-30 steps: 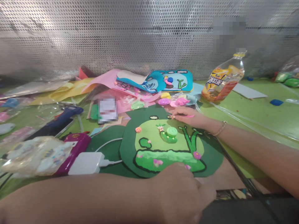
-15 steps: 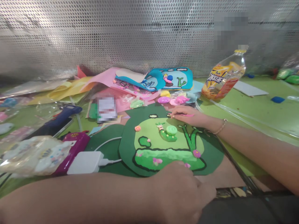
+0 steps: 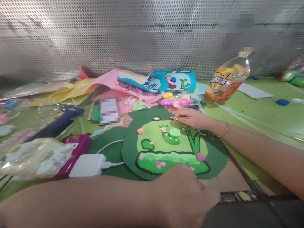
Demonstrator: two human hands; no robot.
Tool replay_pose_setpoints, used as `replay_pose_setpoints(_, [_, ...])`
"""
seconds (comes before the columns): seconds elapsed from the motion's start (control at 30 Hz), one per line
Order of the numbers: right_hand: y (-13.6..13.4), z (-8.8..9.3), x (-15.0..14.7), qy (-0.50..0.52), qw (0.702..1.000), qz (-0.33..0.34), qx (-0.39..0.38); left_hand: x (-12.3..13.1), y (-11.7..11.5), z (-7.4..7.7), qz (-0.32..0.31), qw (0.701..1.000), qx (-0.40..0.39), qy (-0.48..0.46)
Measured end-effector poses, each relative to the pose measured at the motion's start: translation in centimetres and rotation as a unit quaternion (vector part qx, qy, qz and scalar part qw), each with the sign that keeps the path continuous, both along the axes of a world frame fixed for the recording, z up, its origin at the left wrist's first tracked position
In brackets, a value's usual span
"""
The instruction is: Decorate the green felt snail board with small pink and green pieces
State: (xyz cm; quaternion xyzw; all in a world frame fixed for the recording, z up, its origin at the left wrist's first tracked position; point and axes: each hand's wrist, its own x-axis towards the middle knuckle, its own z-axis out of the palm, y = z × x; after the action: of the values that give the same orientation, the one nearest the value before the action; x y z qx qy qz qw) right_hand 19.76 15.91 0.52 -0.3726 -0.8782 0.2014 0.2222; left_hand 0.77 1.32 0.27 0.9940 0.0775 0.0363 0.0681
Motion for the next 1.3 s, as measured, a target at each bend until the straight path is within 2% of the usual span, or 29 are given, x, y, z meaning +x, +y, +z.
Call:
replay_pose_setpoints(1.03, [-0.15,0.19,0.00,-0.003,1.000,0.008,-0.003,0.06,0.03,0.37,-0.002,1.000,-0.010,0.010])
replay_pose_setpoints(1.3, [-0.15,0.18,-0.03,-0.002,1.000,0.009,-0.004,0.02,0.02,0.06,-0.001,1.000,-0.004,-0.003])
